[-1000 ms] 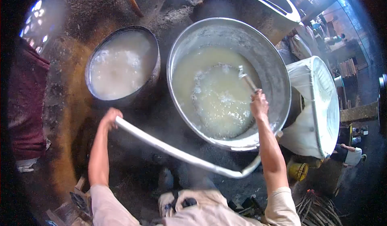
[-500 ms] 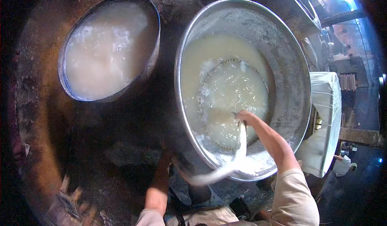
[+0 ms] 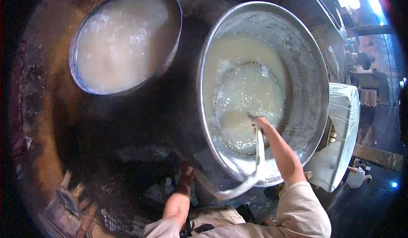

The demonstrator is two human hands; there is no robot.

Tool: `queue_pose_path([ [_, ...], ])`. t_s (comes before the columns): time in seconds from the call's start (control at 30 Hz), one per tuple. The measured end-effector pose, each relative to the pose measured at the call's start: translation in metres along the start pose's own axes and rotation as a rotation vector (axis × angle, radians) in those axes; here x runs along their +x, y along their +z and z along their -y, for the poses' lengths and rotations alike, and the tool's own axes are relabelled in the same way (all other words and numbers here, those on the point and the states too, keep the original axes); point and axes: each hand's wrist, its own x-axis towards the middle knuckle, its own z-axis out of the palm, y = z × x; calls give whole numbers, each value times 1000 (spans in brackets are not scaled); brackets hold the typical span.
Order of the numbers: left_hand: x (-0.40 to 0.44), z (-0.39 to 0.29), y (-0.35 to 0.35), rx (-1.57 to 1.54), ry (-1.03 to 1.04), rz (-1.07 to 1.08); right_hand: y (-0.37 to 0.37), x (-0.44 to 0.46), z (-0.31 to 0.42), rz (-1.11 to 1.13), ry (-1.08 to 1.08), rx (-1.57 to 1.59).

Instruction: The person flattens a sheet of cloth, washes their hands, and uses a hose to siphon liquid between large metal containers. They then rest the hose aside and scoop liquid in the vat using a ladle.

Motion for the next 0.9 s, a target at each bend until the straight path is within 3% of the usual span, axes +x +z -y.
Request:
queue_pose_path([
  [0.13, -1, 10, 6, -26, 19, -6, -9, 17, -11, 89, -99, 4],
  [0.2, -1, 14, 7, -39, 28, -10, -10, 18, -11, 59, -9, -110],
  [0.3, -1, 14, 12, -64, 47, -12, -15, 26, -16, -18, 31, -23],
  [0.53, -1, 13, 16, -97, 103, -32, -24, 28, -23, 86, -80, -61],
  [0.7, -3, 5, 17, -114, 140, -56, -19, 32, -25, 18, -5, -86],
  [0.87, 0, -4, 18, -126, 188, -77, -13, 29, -33, 57, -37, 26],
  [0.9, 3, -8, 20, -122, 197, -76, -18, 25, -32, 131, -158, 109],
])
